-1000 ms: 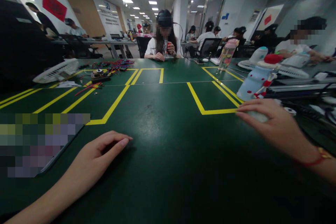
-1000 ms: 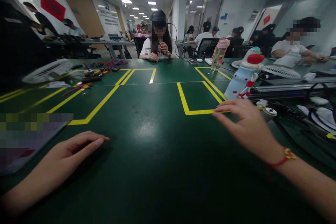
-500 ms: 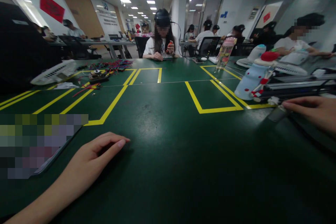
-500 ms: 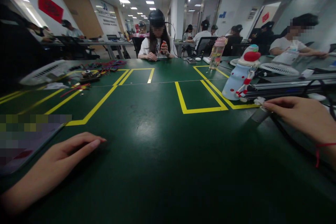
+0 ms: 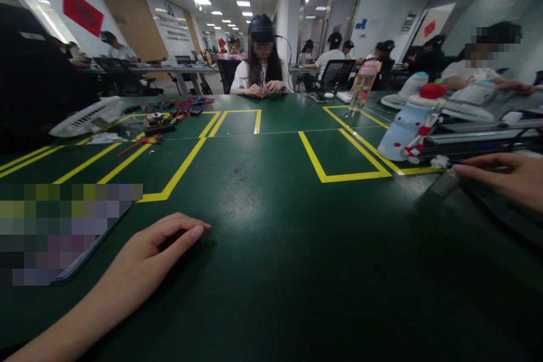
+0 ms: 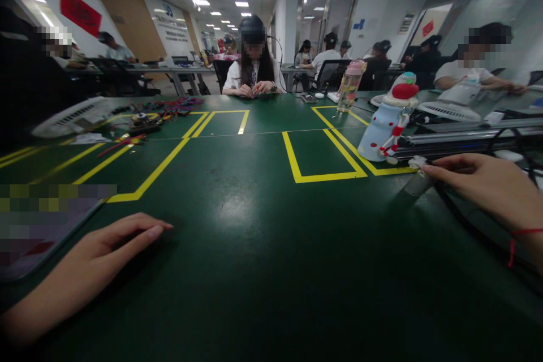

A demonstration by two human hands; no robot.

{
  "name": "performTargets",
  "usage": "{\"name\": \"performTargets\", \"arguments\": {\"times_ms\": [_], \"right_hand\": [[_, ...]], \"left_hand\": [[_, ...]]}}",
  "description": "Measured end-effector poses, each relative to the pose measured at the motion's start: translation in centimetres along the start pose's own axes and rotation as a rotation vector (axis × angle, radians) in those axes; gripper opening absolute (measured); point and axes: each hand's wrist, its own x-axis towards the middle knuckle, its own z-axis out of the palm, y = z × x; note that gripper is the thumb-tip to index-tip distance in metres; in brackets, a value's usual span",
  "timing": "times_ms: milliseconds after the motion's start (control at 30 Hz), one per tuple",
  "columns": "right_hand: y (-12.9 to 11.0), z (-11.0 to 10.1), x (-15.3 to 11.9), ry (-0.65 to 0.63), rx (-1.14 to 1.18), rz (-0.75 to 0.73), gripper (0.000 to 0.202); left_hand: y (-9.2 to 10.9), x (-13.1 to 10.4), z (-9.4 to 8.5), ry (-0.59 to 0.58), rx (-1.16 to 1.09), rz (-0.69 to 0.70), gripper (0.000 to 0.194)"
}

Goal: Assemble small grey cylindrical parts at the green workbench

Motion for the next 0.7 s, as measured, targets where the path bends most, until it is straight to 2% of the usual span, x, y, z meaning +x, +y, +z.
{"name": "performTargets", "arguments": {"times_ms": [200, 433, 567, 633, 700], "right_hand": [[-0.5, -0.1, -0.2, 0.004, -0.024, 0.005, 0.044], [1.4, 0.3, 1.1, 0.003, 0.043, -0.080, 0.037], [1.5, 2.2, -1.1, -0.001, 0.154, -0.109, 0.054], [1.2, 3.6, -2.4, 0.066, 0.181, -0.133, 0.066], [1.0, 4.8, -3.2, 0.138, 0.173, -0.176, 0.066]], "left_hand": [[0.0, -0.1, 0.0, 0.017, -0.009, 0.000, 0.038], [0.2, -0.1, 0.0, 0.016, -0.008, 0.014, 0.038], [0.2, 0.0, 0.1, 0.020, -0.006, 0.031, 0.039], [0.2, 0.0, 0.1, 0.013, 0.000, 0.031, 0.039], [0.2, 0.0, 0.0, 0.001, -0.001, 0.024, 0.039]]}}
